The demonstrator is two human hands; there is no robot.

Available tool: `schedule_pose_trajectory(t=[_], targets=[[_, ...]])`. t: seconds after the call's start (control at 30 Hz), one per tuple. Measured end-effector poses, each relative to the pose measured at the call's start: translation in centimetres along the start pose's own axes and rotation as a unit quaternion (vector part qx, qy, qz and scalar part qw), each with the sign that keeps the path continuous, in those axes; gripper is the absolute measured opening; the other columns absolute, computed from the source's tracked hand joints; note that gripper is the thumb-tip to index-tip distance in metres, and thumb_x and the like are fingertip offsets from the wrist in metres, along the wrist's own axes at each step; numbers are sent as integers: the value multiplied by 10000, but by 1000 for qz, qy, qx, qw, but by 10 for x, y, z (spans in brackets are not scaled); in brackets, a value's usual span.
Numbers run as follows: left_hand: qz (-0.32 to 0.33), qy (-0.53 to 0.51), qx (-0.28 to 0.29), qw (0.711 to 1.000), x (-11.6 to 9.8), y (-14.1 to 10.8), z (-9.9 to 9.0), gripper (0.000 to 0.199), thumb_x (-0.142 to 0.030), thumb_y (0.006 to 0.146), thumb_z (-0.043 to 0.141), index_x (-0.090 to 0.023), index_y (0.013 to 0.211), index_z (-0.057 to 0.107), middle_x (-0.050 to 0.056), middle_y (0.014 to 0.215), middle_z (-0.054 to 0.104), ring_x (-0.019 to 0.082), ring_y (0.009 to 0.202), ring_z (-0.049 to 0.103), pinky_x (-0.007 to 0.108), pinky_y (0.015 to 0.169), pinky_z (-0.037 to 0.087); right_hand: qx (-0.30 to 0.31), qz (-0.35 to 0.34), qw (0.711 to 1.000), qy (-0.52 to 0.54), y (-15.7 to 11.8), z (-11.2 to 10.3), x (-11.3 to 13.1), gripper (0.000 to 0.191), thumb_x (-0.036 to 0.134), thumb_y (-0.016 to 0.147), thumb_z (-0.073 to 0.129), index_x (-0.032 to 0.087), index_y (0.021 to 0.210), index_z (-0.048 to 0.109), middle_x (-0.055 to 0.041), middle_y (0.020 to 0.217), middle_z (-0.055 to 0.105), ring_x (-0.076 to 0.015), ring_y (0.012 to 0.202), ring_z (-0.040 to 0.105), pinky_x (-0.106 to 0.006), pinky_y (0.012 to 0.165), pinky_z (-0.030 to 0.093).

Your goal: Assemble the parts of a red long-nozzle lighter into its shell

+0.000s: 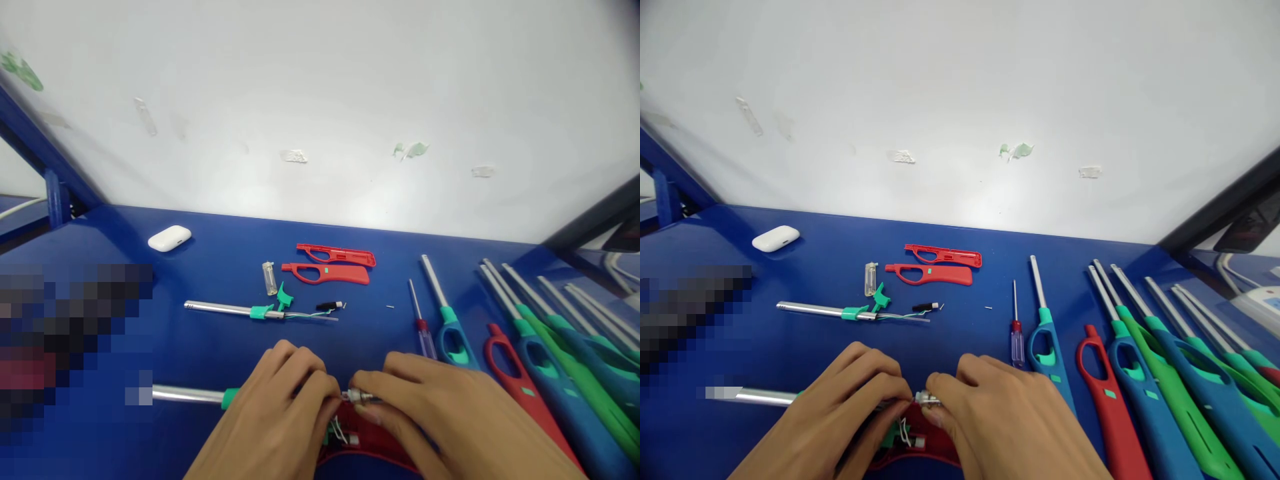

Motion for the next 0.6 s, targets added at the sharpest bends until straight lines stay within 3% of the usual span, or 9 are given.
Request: schedule_pose_trajectory(t=[0.17, 0.6], targets=[[5, 2, -10, 1000, 1, 2, 1, 318, -106, 1125, 363, -196, 1030, 653, -7, 1010, 726, 194, 919, 634, 366, 911, 560, 12, 2, 1000, 12, -4, 3, 0, 381, 9, 646, 467, 300, 741, 695, 64, 745, 814, -161, 380, 629, -347, 306, 401], [-13, -36, -27, 999, 3, -6, 6, 325, -103, 1107, 386, -212, 1042, 685, 10, 1020, 721, 216, 916, 598, 399, 927, 520, -28, 17, 999, 42, -2, 8, 1, 373, 0, 552, 511, 298, 724, 656, 78, 687, 780, -163, 406, 635, -323, 326, 385]])
Point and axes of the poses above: each hand's wrist, its own y-axis towards the middle knuckle, its own z-axis out of the palm, x = y × z, the point moved 1 cm from there along y, towards the middle knuckle
